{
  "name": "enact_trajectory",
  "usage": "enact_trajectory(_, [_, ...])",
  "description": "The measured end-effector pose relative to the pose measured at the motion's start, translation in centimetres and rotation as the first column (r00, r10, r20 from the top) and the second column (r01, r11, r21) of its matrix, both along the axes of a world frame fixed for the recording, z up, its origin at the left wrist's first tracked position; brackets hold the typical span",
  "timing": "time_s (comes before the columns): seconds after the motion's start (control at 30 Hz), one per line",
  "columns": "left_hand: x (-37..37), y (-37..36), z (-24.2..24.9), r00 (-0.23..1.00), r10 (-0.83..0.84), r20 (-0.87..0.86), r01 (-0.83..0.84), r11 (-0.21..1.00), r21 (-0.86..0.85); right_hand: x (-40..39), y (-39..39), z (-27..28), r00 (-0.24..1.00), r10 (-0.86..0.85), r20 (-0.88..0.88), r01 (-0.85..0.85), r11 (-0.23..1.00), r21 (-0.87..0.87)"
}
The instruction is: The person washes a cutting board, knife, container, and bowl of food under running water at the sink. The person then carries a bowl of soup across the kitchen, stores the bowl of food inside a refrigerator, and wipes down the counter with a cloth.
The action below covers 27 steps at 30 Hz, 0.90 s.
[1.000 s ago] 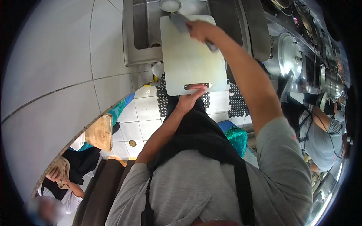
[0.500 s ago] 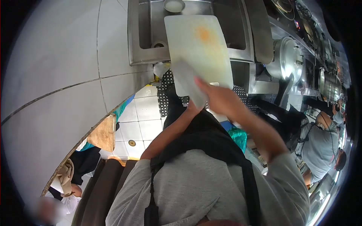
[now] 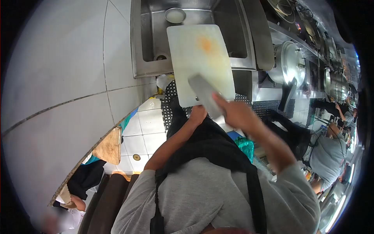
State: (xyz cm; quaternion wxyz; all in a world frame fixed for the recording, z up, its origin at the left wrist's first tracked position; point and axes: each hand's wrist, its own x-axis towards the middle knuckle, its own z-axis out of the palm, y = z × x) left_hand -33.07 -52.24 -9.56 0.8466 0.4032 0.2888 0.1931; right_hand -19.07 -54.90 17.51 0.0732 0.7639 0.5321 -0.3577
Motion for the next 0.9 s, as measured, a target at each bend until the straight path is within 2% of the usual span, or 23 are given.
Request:
enact_trajectory(0.03, [0.0, 0.2, 1.6, 0.979, 0.069, 0.191, -0.007, 0.951, -0.308, -1.0, -2.3, 0.6, 0.999, -0.007, -0.036, 0.007, 1.000, 0.011])
enact_trajectory(0.13, [-0.1, 0.1, 1.4, 0.965, 0.017, 0.262, 0.053, 0.965, -0.258, -1.6, -1.3, 0.6, 0.997, -0.017, -0.076, 0.019, 1.000, 0.017])
enact_trajectory(0.17, [0.0, 0.2, 2.9, 0.991, 0.037, 0.126, -0.003, 0.966, -0.260, -0.3, 1.3, -1.9, 0.998, -0.018, -0.067, 0.019, 1.000, 0.016])
enact_trajectory(0.2, [0.1, 0.3, 4.3, 0.998, 0.060, -0.013, -0.061, 0.966, -0.253, 1.5, 5.0, -4.7, 1.000, 0.026, -0.017, -0.024, 0.996, 0.086])
enact_trajectory(0.23, [0.2, 0.6, 5.6, 0.998, 0.056, -0.020, -0.060, 0.964, -0.257, 3.7, 10.4, -7.1, 0.999, -0.034, 0.006, 0.034, 0.999, 0.042])
enact_trajectory(0.27, [0.0, 0.9, 6.7, 0.998, 0.037, -0.044, -0.047, 0.965, -0.257, 6.0, 15.5, -9.3, 0.996, -0.090, 0.013, 0.089, 0.993, 0.074])
enact_trajectory(0.3, [-0.3, 0.8, 7.3, 0.998, 0.013, -0.065, -0.030, 0.966, -0.257, 9.1, 20.1, -13.2, 0.997, -0.013, 0.079, 0.004, 0.993, 0.115])
enact_trajectory(0.33, [-0.5, 0.3, 7.0, 0.997, 0.045, -0.070, -0.062, 0.965, -0.256, 12.3, 24.0, -17.4, 0.979, 0.129, 0.158, -0.142, 0.987, 0.072])
enact_trajectory(0.37, [-0.6, -0.1, 6.9, 0.997, 0.044, -0.066, -0.059, 0.967, -0.249, 13.3, 24.2, -17.5, 0.979, 0.126, 0.163, -0.140, 0.987, 0.078])
enact_trajectory(0.43, [-1.2, -0.8, 6.7, 0.996, 0.044, -0.075, -0.068, 0.936, -0.345, 14.3, 24.2, -15.8, 0.974, 0.143, 0.177, -0.133, 0.989, -0.066])
enact_trajectory(0.47, [-1.3, -1.0, 6.6, 0.994, 0.042, -0.102, -0.074, 0.938, -0.337, 14.8, 21.7, -14.6, 0.970, 0.150, 0.192, -0.140, 0.988, -0.066])
enact_trajectory(0.53, [-0.9, -1.4, 6.4, 0.988, 0.083, -0.129, -0.123, 0.932, -0.342, 13.3, 11.3, -9.2, 0.989, -0.006, 0.145, -0.025, 0.978, 0.208])
enact_trajectory(0.57, [-0.6, -1.3, 6.3, 0.978, 0.114, -0.177, -0.171, 0.922, -0.348, 10.8, 7.4, -3.5, 0.989, -0.128, 0.073, 0.124, 0.991, 0.050])
enact_trajectory(0.6, [-0.5, -1.2, 6.3, 0.974, 0.113, -0.195, -0.171, 0.933, -0.316, 10.5, 1.4, -4.3, 0.994, -0.088, 0.061, 0.067, 0.955, 0.290])
enact_trajectory(0.63, [-0.3, -1.1, 6.3, 0.976, 0.115, -0.185, -0.170, 0.933, -0.317, 9.5, -4.4, -4.7, 0.997, -0.079, 0.012, 0.066, 0.895, 0.441])
enact_trajectory(0.67, [-0.1, -0.9, 6.2, 0.980, 0.097, -0.175, -0.148, 0.940, -0.309, 6.7, -5.4, 2.0, 0.982, -0.175, 0.068, 0.179, 0.982, -0.064])
enact_trajectory(0.7, [0.0, -1.0, 6.2, 0.982, 0.076, -0.170, -0.125, 0.946, -0.300, 5.7, -9.4, 1.5, 0.980, -0.186, 0.075, 0.191, 0.979, -0.072])
enact_trajectory(0.77, [0.0, -1.3, 7.1, 0.981, 0.106, -0.162, -0.155, 0.931, -0.331, 4.8, -11.7, 2.1, 0.973, -0.227, 0.041, 0.229, 0.972, -0.047])
enact_trajectory(0.83, [-0.7, -2.0, 7.8, 0.979, 0.123, -0.165, -0.174, 0.920, -0.350, 6.1, -10.7, 1.0, 0.979, -0.204, 0.026, 0.205, 0.978, -0.036])
enact_trajectory(0.9, [-2.4, -3.0, 8.5, 0.980, 0.129, -0.153, -0.182, 0.893, -0.412, 10.6, -5.8, -3.4, 0.979, -0.200, 0.047, 0.196, 0.978, 0.073])
